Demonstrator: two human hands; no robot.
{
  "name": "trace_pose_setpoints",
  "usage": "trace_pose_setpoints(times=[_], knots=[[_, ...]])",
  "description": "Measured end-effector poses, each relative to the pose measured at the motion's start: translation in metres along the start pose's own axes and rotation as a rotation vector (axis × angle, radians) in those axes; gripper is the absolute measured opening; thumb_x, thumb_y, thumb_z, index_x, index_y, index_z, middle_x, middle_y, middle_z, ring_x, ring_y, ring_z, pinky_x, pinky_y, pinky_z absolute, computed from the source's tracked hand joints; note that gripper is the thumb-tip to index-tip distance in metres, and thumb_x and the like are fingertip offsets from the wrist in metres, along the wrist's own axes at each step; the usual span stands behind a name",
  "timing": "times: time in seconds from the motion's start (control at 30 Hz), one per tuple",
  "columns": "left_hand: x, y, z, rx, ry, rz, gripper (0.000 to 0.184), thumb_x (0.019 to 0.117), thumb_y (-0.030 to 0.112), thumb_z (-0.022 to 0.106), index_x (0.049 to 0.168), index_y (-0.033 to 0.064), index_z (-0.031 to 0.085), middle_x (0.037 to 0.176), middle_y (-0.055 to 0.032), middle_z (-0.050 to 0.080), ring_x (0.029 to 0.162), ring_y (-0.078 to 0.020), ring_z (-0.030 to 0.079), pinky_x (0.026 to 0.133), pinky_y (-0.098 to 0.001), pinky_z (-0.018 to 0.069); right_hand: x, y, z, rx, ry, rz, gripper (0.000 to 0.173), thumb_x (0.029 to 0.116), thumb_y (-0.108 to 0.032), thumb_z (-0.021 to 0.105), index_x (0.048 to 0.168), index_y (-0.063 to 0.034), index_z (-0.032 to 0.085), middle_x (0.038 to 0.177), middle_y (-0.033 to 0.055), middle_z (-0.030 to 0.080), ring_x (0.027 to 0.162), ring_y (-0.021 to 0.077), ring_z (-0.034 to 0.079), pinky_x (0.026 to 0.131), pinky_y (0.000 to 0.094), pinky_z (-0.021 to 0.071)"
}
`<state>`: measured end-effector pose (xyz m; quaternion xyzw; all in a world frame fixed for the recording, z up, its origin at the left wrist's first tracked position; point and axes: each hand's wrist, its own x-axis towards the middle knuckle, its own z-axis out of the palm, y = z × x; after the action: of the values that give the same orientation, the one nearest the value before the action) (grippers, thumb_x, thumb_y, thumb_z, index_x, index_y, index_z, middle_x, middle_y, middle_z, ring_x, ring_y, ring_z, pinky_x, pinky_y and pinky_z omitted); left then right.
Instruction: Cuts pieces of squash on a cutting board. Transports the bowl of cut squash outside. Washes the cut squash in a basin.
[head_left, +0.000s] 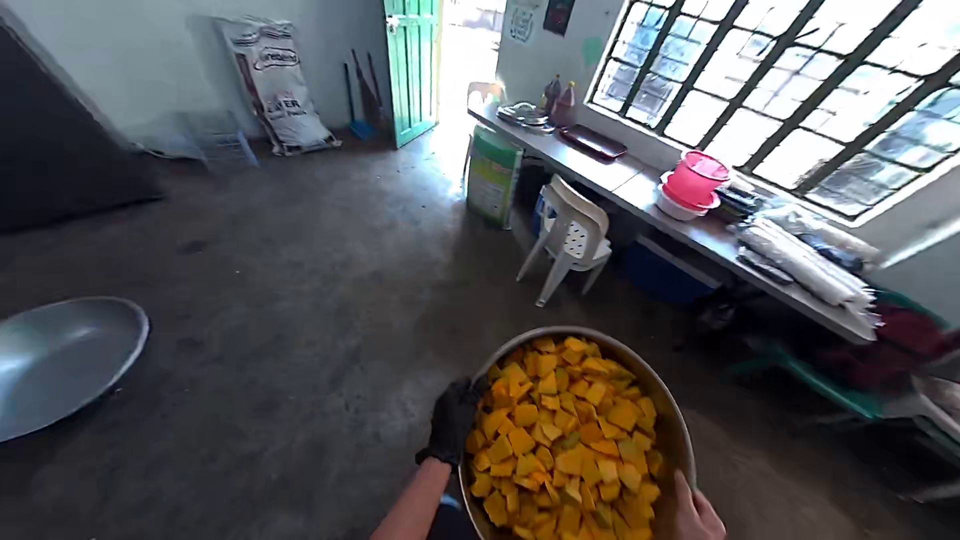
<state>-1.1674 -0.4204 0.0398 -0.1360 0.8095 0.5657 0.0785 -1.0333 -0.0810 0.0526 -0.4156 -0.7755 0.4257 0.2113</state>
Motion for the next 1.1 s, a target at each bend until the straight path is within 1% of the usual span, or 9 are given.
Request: trace_pose_setpoints(times=[0.07, 0.2, 0.27, 0.33, 0.5, 0.63, 0.83, 0.97, 1.1], knots=[[0.039, 0.009, -0.039, -0.018, 0.175, -0.025, 0.046, 0.1046, 0.040, 0.057, 0.101, -0.0047, 0.067, 0.089, -0.0179, 0.066, 0.084, -0.0279, 0.064, 0.081, -0.0499, 0.0529, 0.028, -0.062, 0.072, -0.037, -0.110, -0.063, 0.041, 0.1039, -0.030, 0.061, 0.084, 0.0052, 0.068, 0.073, 0.0110, 0.061, 0.070, 0.0179, 0.059, 0.072, 0.0437, 0.0502], [0.121, 0.015, -0.109, -0.068, 0.435, -0.037, 0.041, 0.1051, 0.032, 0.058, 0.105, -0.0082, 0.067, 0.092, -0.0172, 0.066, 0.084, -0.0214, 0.063, 0.082, -0.0416, 0.0531, 0.058, -0.163, 0.216, -0.029, -0.294, -0.192, 0.041, 0.1038, -0.025, 0.061, 0.076, 0.0044, 0.061, 0.065, 0.0064, 0.052, 0.062, 0.0151, 0.050, 0.065, 0.0393, 0.0451], [0.164, 0.010, -0.141, -0.072, 0.509, -0.066, 0.039, 0.1042, 0.031, 0.060, 0.100, -0.0062, 0.067, 0.087, -0.0133, 0.065, 0.080, -0.0167, 0.062, 0.078, -0.0378, 0.0531, 0.060, -0.195, 0.278, 0.029, -0.355, -0.205, 0.041, 0.1036, -0.024, 0.061, 0.070, -0.0008, 0.056, 0.061, -0.0012, 0.045, 0.057, 0.0072, 0.045, 0.061, 0.0296, 0.0424], [0.211, 0.009, -0.174, -0.053, 0.578, -0.065, 0.039, 0.1036, 0.033, 0.060, 0.088, -0.0029, 0.063, 0.077, -0.0079, 0.058, 0.071, -0.0138, 0.056, 0.071, -0.0361, 0.0498, 0.063, -0.231, 0.337, 0.154, -0.406, -0.200, 0.041, 0.1025, -0.018, 0.062, 0.064, -0.0074, 0.050, 0.056, -0.0080, 0.042, 0.051, 0.0001, 0.043, 0.055, 0.0210, 0.0409], [0.314, 0.027, -0.236, -0.071, 0.662, -0.124, 0.038, 0.1031, 0.033, 0.061, 0.086, -0.0006, 0.060, 0.074, -0.0037, 0.055, 0.069, -0.0107, 0.054, 0.070, -0.0335, 0.0490, 0.085, -0.318, 0.460, 0.156, -0.553, -0.179, 0.038, 0.1014, -0.014, 0.062, 0.066, -0.0090, 0.051, 0.056, -0.0091, 0.044, 0.051, -0.0013, 0.045, 0.055, 0.0191, 0.0418], [0.419, 0.034, -0.276, -0.034, 0.685, -0.182, 0.035, 0.1019, 0.027, 0.063, 0.096, -0.0066, 0.064, 0.081, -0.0086, 0.059, 0.074, -0.0123, 0.056, 0.074, -0.0336, 0.0500, 0.114, -0.371, 0.576, 0.095, -0.652, -0.139, 0.031, 0.1002, -0.014, 0.064, 0.071, -0.0047, 0.059, 0.059, -0.0051, 0.050, 0.054, 0.0019, 0.049, 0.057, 0.0230, 0.0449], [0.604, 0.053, -0.304, -0.183, 0.779, -0.260, 0.024, 0.1004, 0.017, 0.065, 0.103, -0.0065, 0.065, 0.090, -0.0140, 0.065, 0.082, -0.0175, 0.062, 0.077, -0.0389, 0.0543, 0.193, -0.483, 0.787, 0.021, -0.796, -0.186, 0.025, 0.0988, -0.010, 0.064, 0.075, -0.0014, 0.062, 0.061, 0.0001, 0.051, 0.057, 0.0083, 0.050, 0.060, 0.0305, 0.0434], [0.722, 0.086, -0.340, -0.218, 0.839, -0.313, 0.021, 0.1010, 0.017, 0.063, 0.096, -0.0031, 0.064, 0.080, -0.0088, 0.062, 0.072, -0.0131, 0.061, 0.070, -0.0342, 0.0537, 0.239, -0.579, 0.912, -0.036, -0.916, -0.175, 0.028, 0.1002, -0.013, 0.064, 0.074, -0.0029, 0.061, 0.062, 0.0032, 0.054, 0.059, 0.0128, 0.053, 0.061, 0.0357, 0.0448], [0.837, 0.106, -0.366, -0.248, 0.866, -0.342, 0.022, 0.1012, 0.018, 0.062, 0.101, -0.0042, 0.065, 0.084, -0.0084, 0.065, 0.075, -0.0104, 0.062, 0.074, -0.0334, 0.0553, 0.284, -0.663, 1.031, -0.106, -0.991, -0.224, 0.028, 0.1006, -0.015, 0.064, 0.075, -0.0033, 0.062, 0.062, 0.0026, 0.053, 0.060, 0.0135, 0.052, 0.062, 0.0370, 0.0433]])
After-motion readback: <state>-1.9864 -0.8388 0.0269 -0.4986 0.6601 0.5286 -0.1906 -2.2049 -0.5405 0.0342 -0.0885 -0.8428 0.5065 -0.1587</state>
